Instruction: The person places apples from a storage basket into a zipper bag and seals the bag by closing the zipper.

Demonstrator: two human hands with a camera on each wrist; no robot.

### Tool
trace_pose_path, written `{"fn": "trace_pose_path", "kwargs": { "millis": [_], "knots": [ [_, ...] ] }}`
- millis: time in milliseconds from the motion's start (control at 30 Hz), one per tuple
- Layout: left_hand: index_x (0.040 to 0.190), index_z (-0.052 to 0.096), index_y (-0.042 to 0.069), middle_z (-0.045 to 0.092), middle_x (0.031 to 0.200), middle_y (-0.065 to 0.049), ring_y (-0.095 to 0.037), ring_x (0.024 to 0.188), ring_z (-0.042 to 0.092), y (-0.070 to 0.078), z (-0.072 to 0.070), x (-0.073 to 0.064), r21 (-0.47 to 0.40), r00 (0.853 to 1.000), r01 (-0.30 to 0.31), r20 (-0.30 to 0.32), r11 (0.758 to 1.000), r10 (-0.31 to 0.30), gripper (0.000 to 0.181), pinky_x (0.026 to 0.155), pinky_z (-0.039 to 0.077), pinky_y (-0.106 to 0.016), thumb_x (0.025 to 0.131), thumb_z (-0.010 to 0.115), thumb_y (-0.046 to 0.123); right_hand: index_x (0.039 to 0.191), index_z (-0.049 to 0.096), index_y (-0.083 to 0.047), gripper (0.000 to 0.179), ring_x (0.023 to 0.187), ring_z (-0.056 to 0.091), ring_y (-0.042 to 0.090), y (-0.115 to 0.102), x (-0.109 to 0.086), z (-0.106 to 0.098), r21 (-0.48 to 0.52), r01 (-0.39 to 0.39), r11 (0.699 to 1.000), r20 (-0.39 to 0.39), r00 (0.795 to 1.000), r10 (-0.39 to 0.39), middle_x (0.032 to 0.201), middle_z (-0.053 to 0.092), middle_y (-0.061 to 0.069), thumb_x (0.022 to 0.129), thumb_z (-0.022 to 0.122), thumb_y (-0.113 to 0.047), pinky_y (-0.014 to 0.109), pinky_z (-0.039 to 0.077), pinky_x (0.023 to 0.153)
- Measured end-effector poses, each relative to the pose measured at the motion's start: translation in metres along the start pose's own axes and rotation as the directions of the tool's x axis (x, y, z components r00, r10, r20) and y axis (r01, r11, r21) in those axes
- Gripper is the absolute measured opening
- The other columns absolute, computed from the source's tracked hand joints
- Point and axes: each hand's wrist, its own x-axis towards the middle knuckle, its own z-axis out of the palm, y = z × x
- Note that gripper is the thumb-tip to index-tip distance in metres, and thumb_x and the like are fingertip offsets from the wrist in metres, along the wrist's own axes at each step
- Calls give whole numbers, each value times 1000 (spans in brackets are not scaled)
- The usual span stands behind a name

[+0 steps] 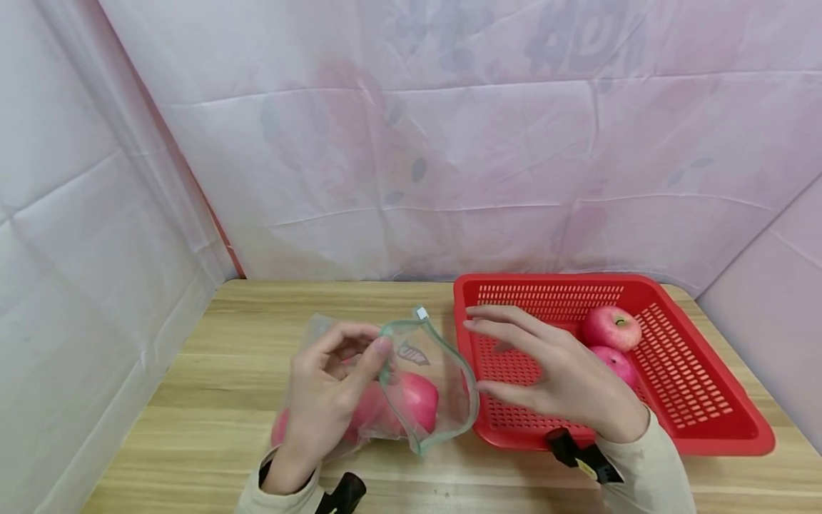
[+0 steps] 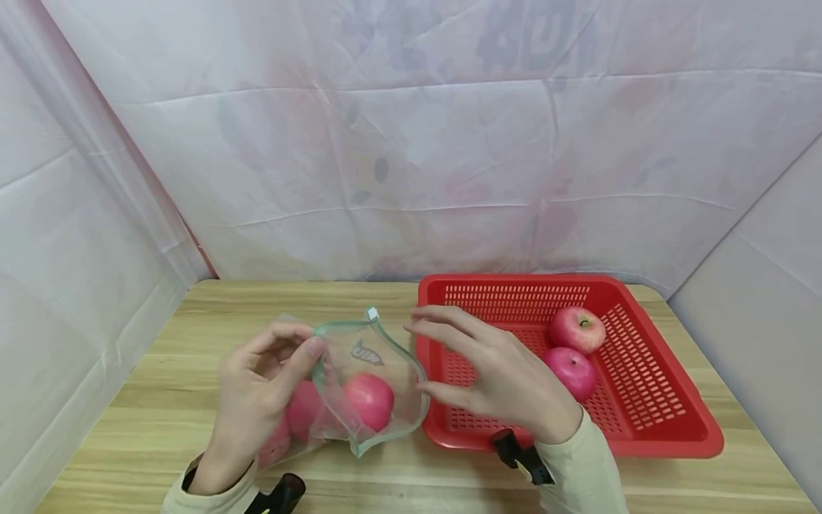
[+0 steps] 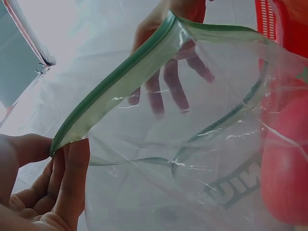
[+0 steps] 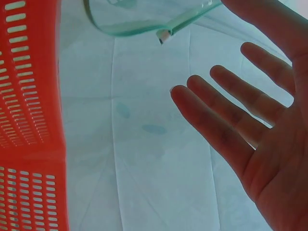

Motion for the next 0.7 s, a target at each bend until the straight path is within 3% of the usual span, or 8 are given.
{"fn": "trace_pose_path", "kwargs": {
  "millis": [300,367,433,533,600,700],
  "knots": [
    [102,64,-11,69,88,2,-10,74,70,3,-5,-1,-30,996,-78,-47,997,77,11,62,61,-23,92,63,-15,141,59,-9,60,102,69,7,10,-7,-16,-4,-85,996,-22,996,85,140,60,8,92,75,-41,11,54,90],
    [101,63,-12,69,88,2,-10,74,70,4,-5,-1,-34,994,-95,-48,995,93,10,62,60,-23,91,63,-16,142,59,-10,63,97,70,7,13,-10,-21,-24,-123,992,-26,992,123,141,60,7,88,82,-35,11,54,86],
    [100,63,-13,69,89,1,-10,74,69,5,-5,-1,-45,992,-119,-46,992,117,10,62,60,-22,91,62,-18,141,60,-10,63,95,71,5,18,-13,-26,-56,-136,989,-52,990,133,139,61,6,89,80,-39,11,55,85],
    [100,63,-13,69,87,-2,-12,71,69,7,-4,-1,-76,988,-151,-30,986,150,9,61,61,-24,92,61,-17,139,62,-8,63,108,67,3,25,-17,-31,-78,-155,985,-99,984,147,136,63,7,91,75,-46,10,51,93],
    [100,63,-13,68,85,-4,-13,69,69,8,-4,-1,-97,986,-169,-16,981,169,9,61,61,-25,92,61,-17,136,63,-4,65,119,61,2,31,-19,-33,-83,-146,986,-138,981,134,133,65,10,95,65,-55,10,47,101],
    [100,64,-12,68,85,-4,-13,69,69,8,-4,-1,-95,987,-163,-12,982,162,10,61,61,-25,92,61,-17,134,64,-1,68,129,55,5,39,-23,-36,-85,-156,984,-163,977,141,132,65,14,95,64,-56,9,43,104]
  ]
}}
